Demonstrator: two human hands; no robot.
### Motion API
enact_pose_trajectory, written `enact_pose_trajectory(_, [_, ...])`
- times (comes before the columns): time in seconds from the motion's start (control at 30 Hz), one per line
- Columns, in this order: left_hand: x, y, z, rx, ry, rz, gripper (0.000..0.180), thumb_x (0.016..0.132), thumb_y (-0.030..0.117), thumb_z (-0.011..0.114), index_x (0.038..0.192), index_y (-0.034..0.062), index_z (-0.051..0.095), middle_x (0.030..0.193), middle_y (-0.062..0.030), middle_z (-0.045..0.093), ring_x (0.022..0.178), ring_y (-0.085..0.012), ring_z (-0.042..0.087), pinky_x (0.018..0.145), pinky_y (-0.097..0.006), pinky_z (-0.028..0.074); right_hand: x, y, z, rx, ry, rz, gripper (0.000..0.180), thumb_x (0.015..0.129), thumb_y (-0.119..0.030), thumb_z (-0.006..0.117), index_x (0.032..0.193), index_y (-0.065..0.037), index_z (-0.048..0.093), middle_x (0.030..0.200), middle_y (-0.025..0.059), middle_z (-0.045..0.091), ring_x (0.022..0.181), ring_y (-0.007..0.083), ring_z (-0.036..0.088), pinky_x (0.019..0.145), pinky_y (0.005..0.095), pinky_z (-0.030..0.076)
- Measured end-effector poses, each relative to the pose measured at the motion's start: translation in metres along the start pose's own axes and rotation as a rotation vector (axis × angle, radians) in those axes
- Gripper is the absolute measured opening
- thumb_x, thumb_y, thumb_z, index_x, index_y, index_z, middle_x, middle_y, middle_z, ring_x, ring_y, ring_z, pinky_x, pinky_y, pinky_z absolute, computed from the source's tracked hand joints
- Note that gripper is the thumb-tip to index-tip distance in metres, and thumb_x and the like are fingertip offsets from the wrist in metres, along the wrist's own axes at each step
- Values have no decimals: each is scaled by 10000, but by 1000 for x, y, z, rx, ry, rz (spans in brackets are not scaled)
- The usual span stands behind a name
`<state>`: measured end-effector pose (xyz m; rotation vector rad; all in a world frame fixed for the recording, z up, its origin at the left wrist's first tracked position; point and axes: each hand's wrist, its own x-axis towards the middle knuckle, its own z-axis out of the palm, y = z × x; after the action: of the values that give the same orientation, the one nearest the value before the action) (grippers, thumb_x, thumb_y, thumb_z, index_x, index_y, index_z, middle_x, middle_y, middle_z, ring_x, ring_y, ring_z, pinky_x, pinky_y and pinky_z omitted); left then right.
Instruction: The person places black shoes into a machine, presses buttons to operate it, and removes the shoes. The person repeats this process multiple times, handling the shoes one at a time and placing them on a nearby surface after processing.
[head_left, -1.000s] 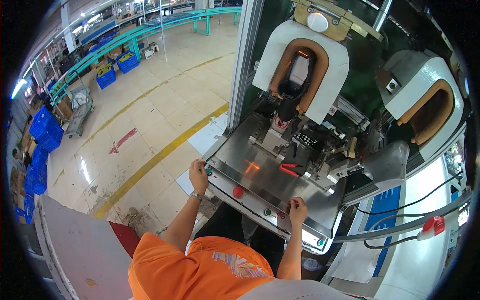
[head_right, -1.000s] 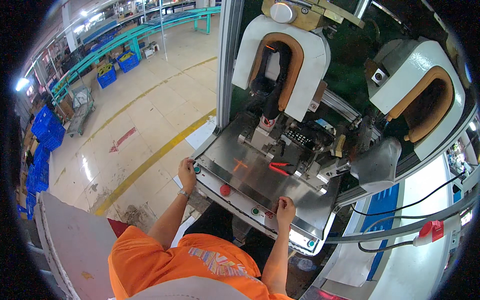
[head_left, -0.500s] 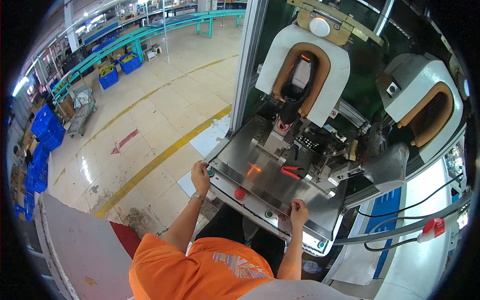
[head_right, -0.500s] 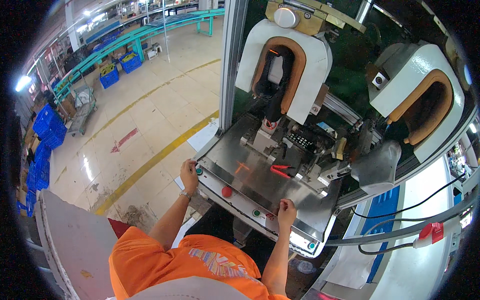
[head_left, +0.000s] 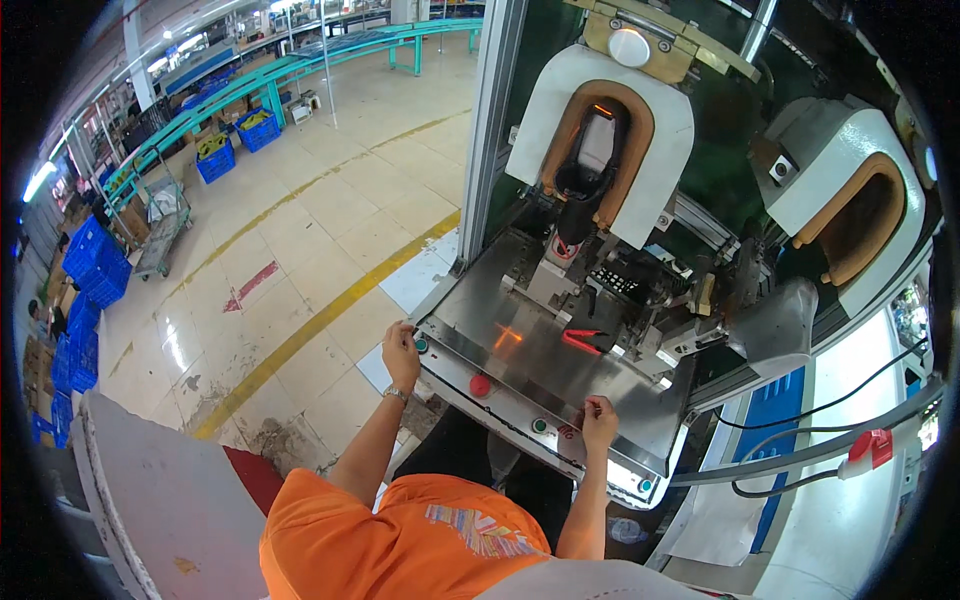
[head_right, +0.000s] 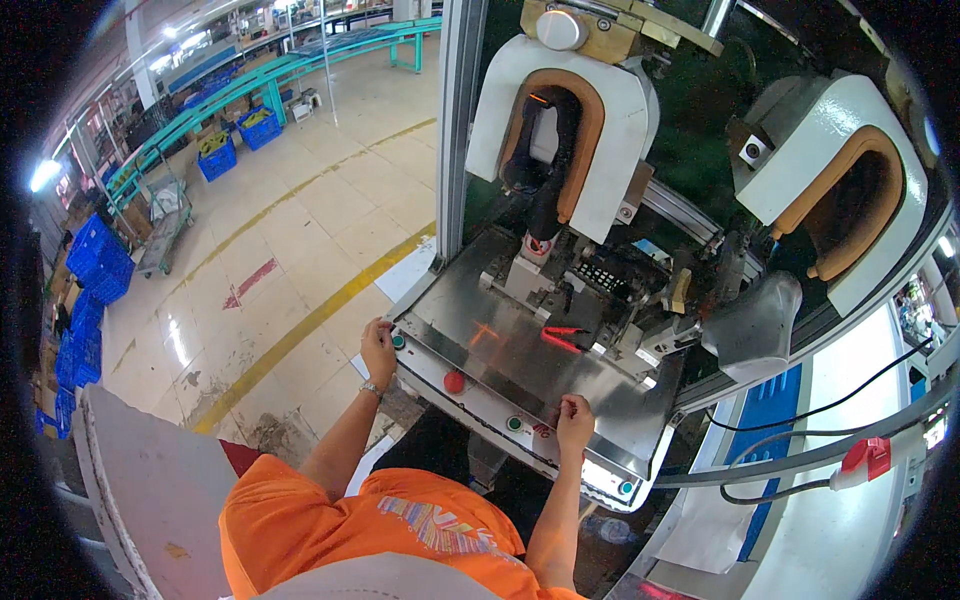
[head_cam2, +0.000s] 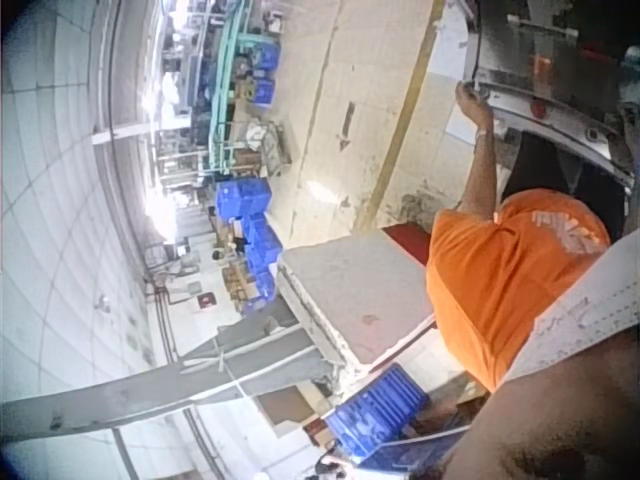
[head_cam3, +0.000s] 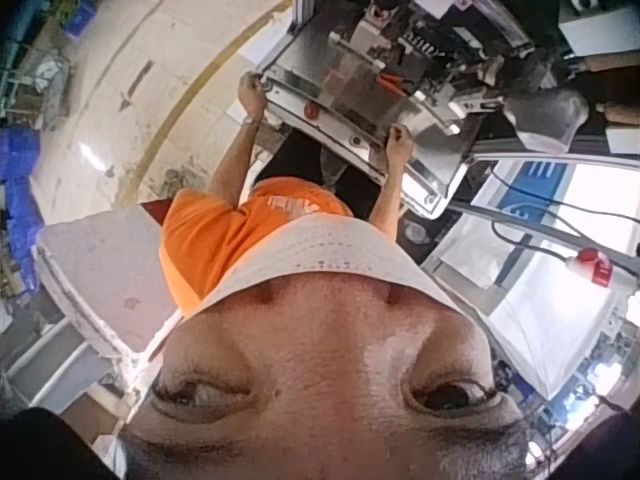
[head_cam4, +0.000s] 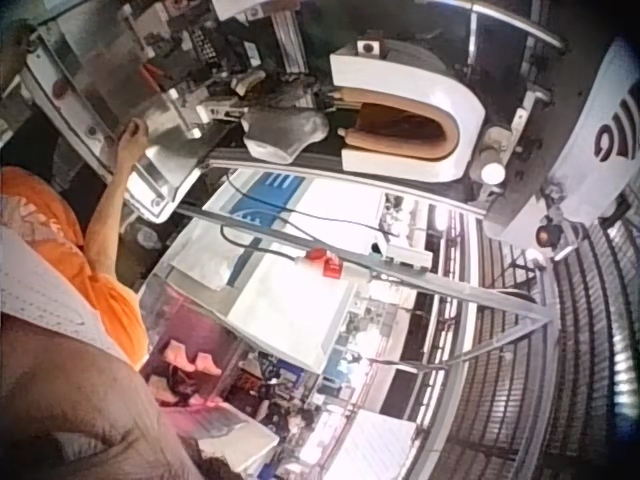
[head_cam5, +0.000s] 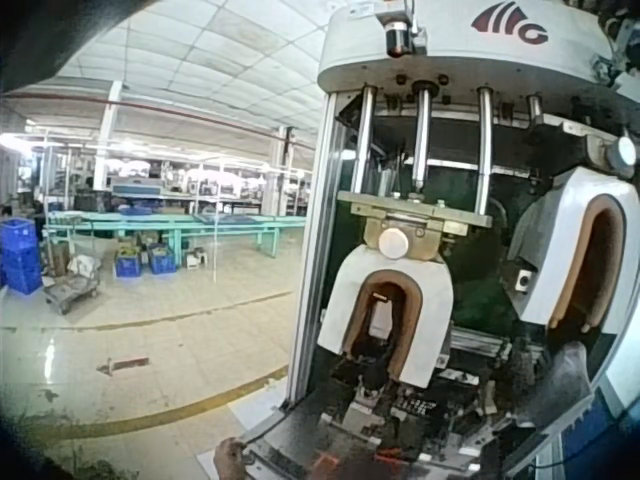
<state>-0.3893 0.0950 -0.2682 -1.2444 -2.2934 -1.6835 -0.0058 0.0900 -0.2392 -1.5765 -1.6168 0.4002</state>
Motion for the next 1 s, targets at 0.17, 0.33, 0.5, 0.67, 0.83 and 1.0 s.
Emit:
enact_pose_trajectory(0.17, [0, -1, 0, 5, 4, 11, 76, 809, 46, 528, 857, 66, 584, 1042, -136, 592, 952, -317, 555, 786, -378, 453, 0, 4, 1, 30, -23, 45, 83, 777, -74, 595, 856, -65, 615, 801, 106, 626, 727, 273, 610, 644, 342, 470])
enact_pose_trajectory(0.33, [1, 4, -1, -3, -20, -8, 80, 807, 44, 533, 867, 64, 581, 1048, -130, 590, 953, -315, 553, 791, -375, 454, 0, 12, 5, 25, -28, 62, 85, 776, -76, 592, 855, -61, 617, 817, 116, 629, 750, 294, 610, 658, 354, 471])
enact_pose_trajectory(0.5, [0, 0, 0, 28, -7, 10, 76, 809, 45, 533, 863, 62, 584, 1057, -130, 589, 954, -312, 555, 796, -377, 455, 1, 11, 5, 14, -28, 48, 84, 780, -74, 583, 853, -57, 620, 816, 120, 631, 749, 296, 612, 658, 352, 473])
enact_pose_trajectory(0.67, [1, -1, 1, -4, -19, -8, 71, 814, 50, 530, 853, 61, 588, 1069, -134, 588, 952, -314, 556, 796, -378, 454, 0, 7, 3, 49, -35, 94, 80, 790, -63, 577, 856, -53, 621, 794, 116, 629, 713, 277, 615, 635, 328, 471])
enact_pose_trajectory(0.83, [0, -2, 1, 6, -16, -18, 70, 817, 55, 527, 849, 65, 588, 1064, -134, 589, 956, -310, 554, 793, -379, 452, 1, 1, 1, 50, -32, 73, 83, 786, -54, 587, 860, -54, 624, 794, 112, 631, 710, 258, 618, 634, 317, 470])
enact_pose_trajectory(1.0, [1, -3, 2, 30, -13, -13, 70, 834, 66, 524, 868, 56, 584, 1055, -121, 593, 957, -290, 559, 800, -360, 459, 1, -3, 0, 32, 4, 26, 80, 784, -56, 592, 858, -55, 623, 796, 112, 632, 716, 258, 618, 639, 319, 470])
